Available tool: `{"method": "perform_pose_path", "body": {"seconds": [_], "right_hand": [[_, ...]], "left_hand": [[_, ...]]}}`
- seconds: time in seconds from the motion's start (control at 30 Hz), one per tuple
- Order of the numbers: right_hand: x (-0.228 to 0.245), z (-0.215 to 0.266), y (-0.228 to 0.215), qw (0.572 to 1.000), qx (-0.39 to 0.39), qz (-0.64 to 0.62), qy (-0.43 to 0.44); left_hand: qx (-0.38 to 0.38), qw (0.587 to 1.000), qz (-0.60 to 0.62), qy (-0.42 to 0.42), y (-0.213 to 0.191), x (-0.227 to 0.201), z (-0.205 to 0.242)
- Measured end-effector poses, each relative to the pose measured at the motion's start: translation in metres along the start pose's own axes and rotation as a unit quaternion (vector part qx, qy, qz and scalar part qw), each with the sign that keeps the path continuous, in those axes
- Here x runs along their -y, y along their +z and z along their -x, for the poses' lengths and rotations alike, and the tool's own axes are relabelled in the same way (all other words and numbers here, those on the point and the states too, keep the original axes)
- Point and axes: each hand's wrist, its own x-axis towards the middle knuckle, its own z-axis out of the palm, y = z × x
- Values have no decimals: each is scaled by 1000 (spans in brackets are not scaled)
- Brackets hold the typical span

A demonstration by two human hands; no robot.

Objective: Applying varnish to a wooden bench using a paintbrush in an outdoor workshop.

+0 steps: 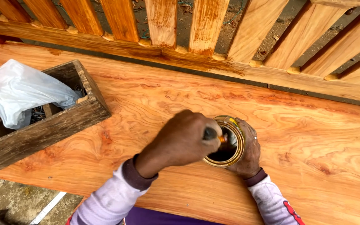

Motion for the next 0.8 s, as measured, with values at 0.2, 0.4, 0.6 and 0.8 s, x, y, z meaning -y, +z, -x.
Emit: {"method": "perform_pose_path", "body": {"seconds": [0.2, 0.4, 0.6, 0.8], "right_hand": [[-11, 5, 5, 997, -64, -21, 23], [-9, 2, 5, 997, -77, -28, 4], [-2, -4, 2, 997, -58, -42, 29], [4, -8, 2, 996, -59, -56, 47]], "left_hand": [[-182, 965, 188, -17, 7, 26, 11], [-215, 858, 447, -135, 43, 39, 18], [-287, 709, 614, -193, 78, 55, 30], [-277, 626, 701, -198, 91, 66, 35]]}}
